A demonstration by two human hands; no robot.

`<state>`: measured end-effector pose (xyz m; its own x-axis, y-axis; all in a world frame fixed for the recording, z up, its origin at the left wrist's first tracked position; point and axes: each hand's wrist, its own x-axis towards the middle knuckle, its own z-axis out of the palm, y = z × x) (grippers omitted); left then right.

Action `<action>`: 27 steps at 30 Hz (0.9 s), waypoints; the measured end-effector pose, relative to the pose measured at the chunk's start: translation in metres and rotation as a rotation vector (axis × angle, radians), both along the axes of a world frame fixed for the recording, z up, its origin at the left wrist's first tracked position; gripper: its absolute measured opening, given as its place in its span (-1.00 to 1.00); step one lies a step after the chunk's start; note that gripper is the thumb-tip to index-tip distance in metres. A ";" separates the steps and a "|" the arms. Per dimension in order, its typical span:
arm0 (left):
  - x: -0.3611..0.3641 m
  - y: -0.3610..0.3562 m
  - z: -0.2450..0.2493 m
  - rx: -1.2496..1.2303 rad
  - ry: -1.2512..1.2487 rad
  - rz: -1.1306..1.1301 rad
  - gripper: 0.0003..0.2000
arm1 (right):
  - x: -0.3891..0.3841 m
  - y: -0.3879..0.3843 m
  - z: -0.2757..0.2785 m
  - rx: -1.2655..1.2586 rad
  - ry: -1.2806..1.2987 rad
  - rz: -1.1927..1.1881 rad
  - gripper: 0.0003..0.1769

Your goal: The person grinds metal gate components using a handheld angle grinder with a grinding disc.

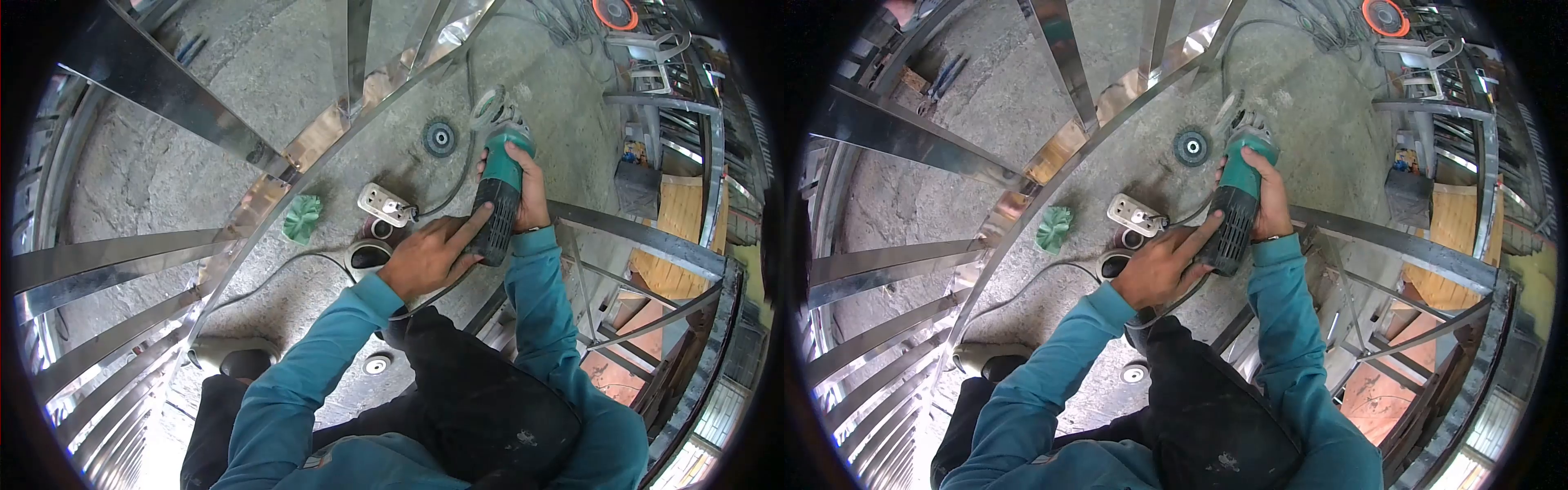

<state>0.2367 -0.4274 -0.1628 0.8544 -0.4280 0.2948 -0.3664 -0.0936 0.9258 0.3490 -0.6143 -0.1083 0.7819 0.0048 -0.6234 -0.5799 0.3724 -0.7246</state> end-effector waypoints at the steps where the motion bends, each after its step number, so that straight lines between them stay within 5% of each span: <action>1: 0.003 0.000 0.004 -0.001 -0.002 0.002 -0.08 | 0.002 0.000 0.000 -0.053 -0.016 -0.008 -0.62; 6: 0.009 -0.001 0.010 -0.052 0.299 -0.119 -0.24 | 0.009 -0.005 -0.001 -0.203 0.009 0.027 -0.62; 11: 0.004 -0.027 -0.001 -0.115 0.267 -0.011 -0.33 | 0.016 -0.009 0.005 -0.471 -0.047 0.069 -0.59; 14: 0.009 -0.041 -0.008 -0.084 0.222 0.036 -0.34 | 0.028 -0.014 0.006 -0.455 -0.041 0.093 -0.48; 16: 0.011 -0.042 -0.005 -0.042 0.187 0.080 -0.35 | 0.034 -0.009 0.007 -0.656 -0.133 0.083 -0.33; 27: 0.069 -0.047 0.027 -0.408 0.439 -0.166 0.20 | 0.102 0.022 0.032 -0.947 -0.349 0.459 0.00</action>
